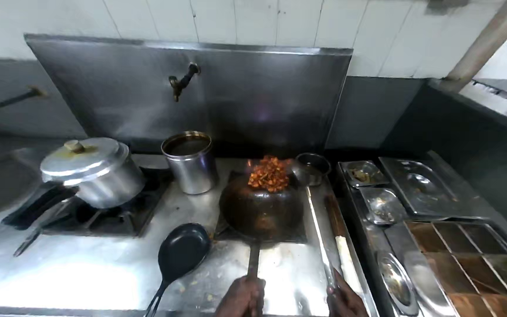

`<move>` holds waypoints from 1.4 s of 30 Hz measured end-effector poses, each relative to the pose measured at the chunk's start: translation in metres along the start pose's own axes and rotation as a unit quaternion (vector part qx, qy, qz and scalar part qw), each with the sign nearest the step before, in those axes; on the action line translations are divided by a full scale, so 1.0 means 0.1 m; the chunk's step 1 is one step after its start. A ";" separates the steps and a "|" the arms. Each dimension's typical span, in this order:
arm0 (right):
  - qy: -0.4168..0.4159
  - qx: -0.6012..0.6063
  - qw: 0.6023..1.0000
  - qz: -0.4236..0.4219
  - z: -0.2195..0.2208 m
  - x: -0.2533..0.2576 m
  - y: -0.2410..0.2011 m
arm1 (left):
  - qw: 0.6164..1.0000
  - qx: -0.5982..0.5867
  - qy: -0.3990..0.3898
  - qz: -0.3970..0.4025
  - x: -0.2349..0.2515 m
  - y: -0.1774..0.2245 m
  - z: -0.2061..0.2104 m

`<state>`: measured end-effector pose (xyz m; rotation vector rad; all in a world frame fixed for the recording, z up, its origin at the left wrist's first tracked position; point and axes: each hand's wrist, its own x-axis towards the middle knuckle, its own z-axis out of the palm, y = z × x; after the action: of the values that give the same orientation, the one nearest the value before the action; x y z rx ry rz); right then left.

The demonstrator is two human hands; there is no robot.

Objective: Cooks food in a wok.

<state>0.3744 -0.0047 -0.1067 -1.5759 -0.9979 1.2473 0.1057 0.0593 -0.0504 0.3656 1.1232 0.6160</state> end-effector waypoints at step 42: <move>-0.107 -0.171 0.971 0.131 0.44 0.42 0.50 | 1.000 -0.010 -0.026 0.013 1.31 0.15 -0.46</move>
<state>0.3421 0.0260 -0.1712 -1.9161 -1.2224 1.5111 0.0974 0.1518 -0.1548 0.3769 1.0633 0.6363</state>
